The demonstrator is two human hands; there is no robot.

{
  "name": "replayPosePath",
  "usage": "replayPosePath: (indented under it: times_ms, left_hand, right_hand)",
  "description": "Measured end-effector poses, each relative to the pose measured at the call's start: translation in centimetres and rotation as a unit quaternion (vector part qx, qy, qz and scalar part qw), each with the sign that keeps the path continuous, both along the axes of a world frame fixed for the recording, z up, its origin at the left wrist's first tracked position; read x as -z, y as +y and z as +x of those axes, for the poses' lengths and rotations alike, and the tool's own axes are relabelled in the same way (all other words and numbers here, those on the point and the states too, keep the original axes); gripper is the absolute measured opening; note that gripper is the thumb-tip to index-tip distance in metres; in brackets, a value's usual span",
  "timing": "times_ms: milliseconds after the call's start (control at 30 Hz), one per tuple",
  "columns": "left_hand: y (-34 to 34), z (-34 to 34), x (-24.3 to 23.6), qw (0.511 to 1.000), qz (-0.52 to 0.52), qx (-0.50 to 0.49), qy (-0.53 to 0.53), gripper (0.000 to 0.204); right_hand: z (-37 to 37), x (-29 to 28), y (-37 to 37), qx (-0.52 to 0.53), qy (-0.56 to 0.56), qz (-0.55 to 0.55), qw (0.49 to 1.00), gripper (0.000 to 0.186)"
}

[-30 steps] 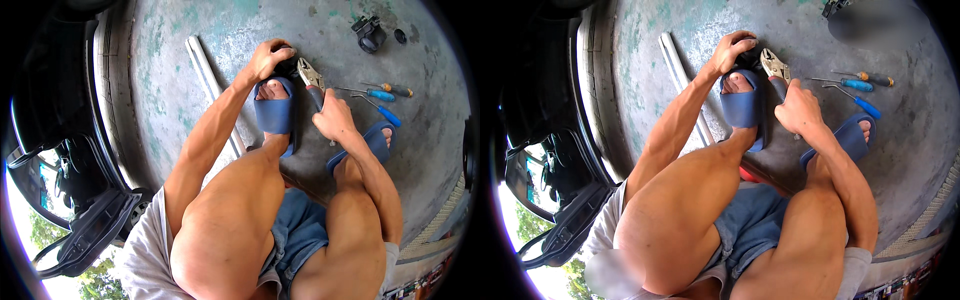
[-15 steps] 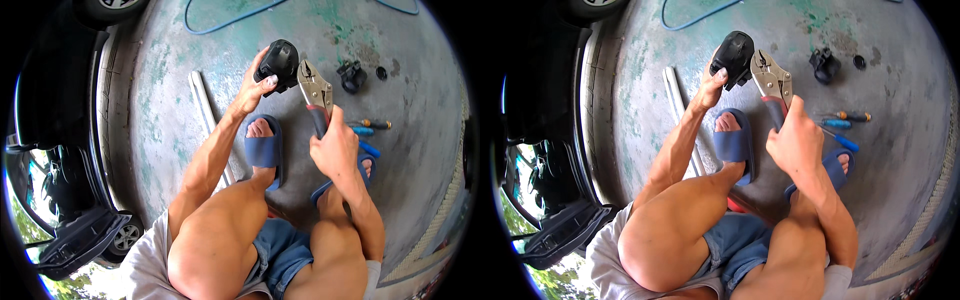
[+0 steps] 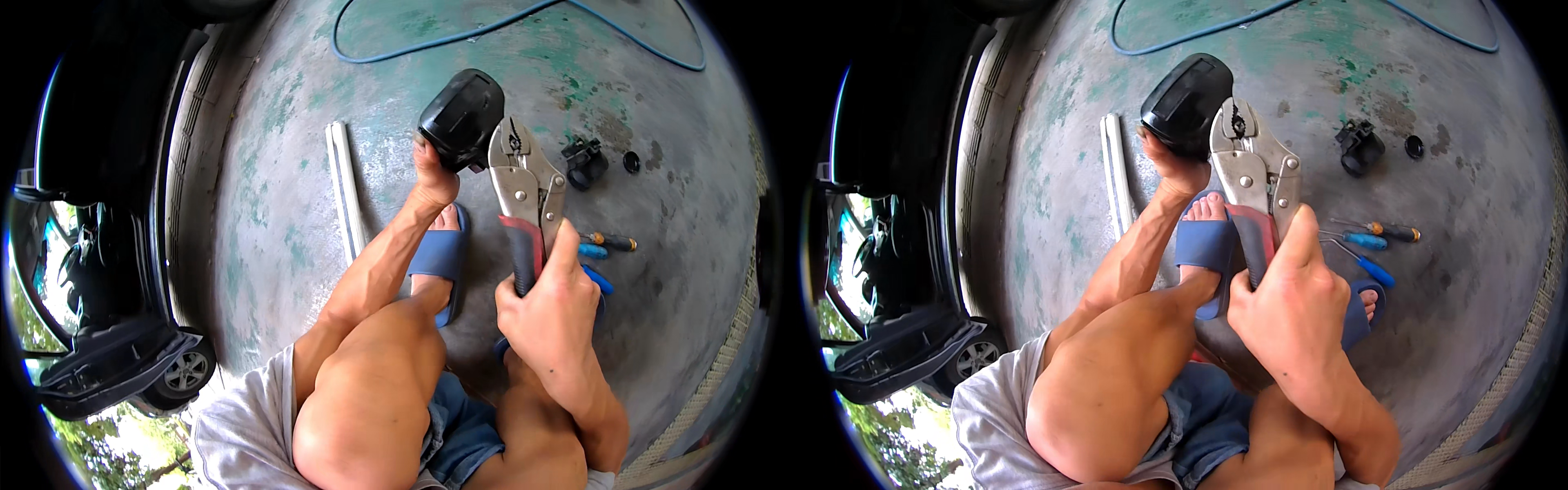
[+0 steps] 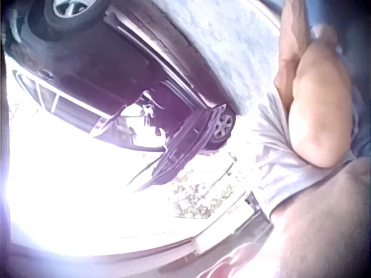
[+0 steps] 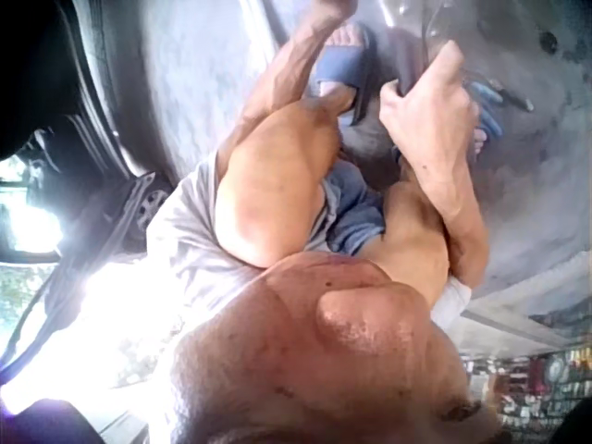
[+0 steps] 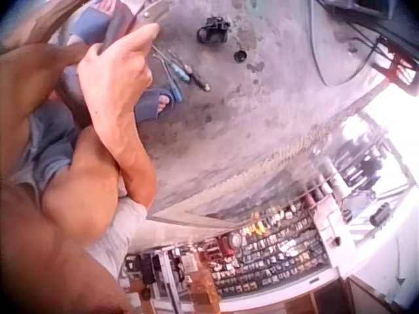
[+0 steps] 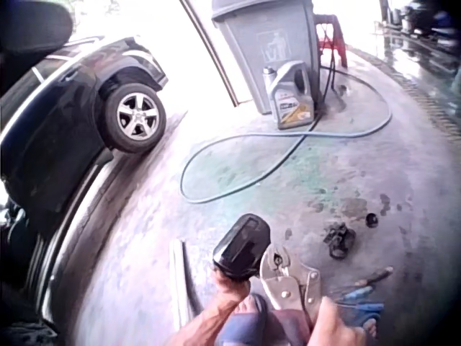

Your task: The person uses pliers to pull out a small component from a black plastic car part while sitting on the floor.

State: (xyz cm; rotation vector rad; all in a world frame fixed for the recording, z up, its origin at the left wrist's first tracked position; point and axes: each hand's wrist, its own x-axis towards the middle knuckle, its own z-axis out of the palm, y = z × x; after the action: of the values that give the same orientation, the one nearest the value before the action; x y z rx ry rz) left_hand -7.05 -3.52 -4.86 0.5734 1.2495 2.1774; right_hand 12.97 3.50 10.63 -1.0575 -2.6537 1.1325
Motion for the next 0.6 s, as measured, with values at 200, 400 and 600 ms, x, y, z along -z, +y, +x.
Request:
replayPosePath:
  times_ms: [200,400,600]
  left_hand:
    - [-0.5,-0.7,3.1,0.991,-0.026,-0.068,-0.11,0.095]
    - [0.2,-0.5,2.3,0.983,-0.01,-0.055,-0.174,0.099]
    - [0.7,-0.1,-0.6,0.993,-0.079,-0.074,0.049,0.101]
  right_hand:
    - [0.5,-0.1,0.2,-0.043,0.008,0.027,0.999,0.074]
    - [1.4,-0.2,0.9,-0.066,-0.004,0.051,0.997,0.08]
    - [1.8,-0.1,0.7,-0.068,0.01,0.039,0.997,0.083]
